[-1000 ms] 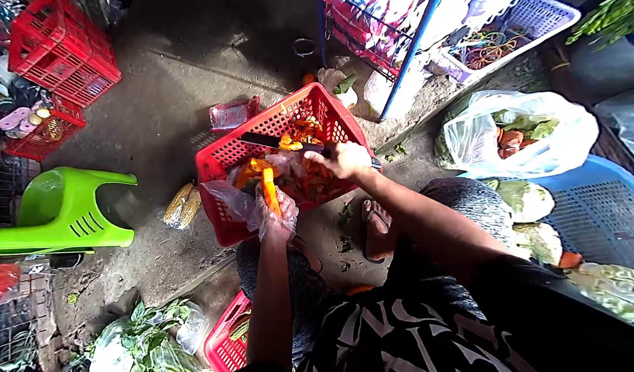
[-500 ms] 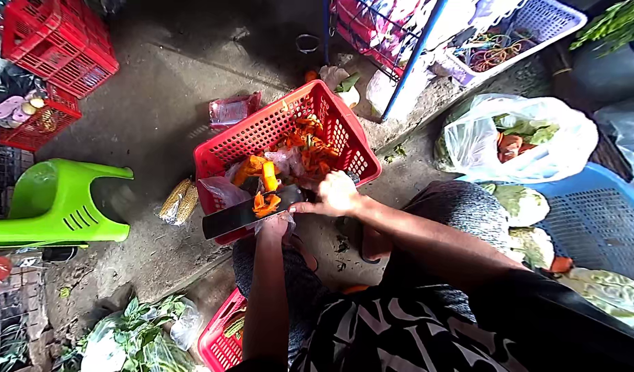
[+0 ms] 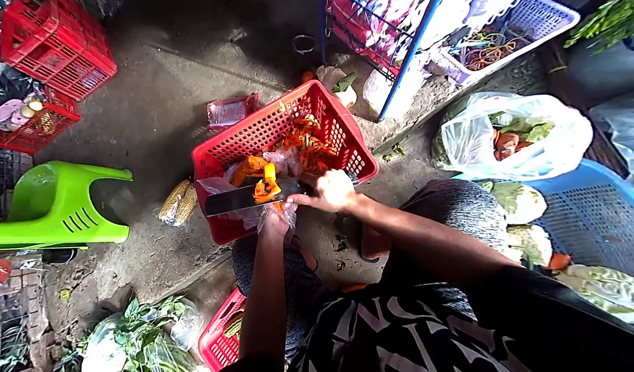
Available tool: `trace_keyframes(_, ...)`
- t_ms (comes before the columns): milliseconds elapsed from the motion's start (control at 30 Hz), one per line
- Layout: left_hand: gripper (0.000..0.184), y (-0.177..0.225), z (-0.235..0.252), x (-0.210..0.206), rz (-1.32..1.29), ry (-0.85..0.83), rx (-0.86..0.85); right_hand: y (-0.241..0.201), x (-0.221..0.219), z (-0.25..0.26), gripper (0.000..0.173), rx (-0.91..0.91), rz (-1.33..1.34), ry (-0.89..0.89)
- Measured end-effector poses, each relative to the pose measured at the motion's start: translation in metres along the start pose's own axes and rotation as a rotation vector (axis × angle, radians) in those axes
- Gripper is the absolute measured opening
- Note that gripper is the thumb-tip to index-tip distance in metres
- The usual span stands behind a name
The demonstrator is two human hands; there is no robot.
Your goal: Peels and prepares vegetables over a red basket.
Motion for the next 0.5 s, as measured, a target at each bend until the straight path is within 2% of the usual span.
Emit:
trace_keyframes(100,0.048,-0.001,0.005,-0.006,-0.080,-0.009,0.062,0.009,0.001,0.009,0.081,-0.024,-0.044,0.066)
trace_keyframes(333,0.053,-0.005,0.017,-0.007,-0.212,-0.054,0.096,0.017,0.006,0.019,0.085,-0.091,-0.092,0.147)
trace_keyframes(500,0.057,0.001,0.016,-0.004,-0.234,-0.151,0.048,0.051,0.024,0.036,0.086,-0.364,-0.024,0.045)
Point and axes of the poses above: each hand's wrist, its own z-axis towards the middle knuckle, its own x-axis out of the back of the hand, y = z × x, the point moved 7 cm from there along z, towards the middle knuckle, and after that the axes turned 8 degrees about -x, right-handed, at the moved point
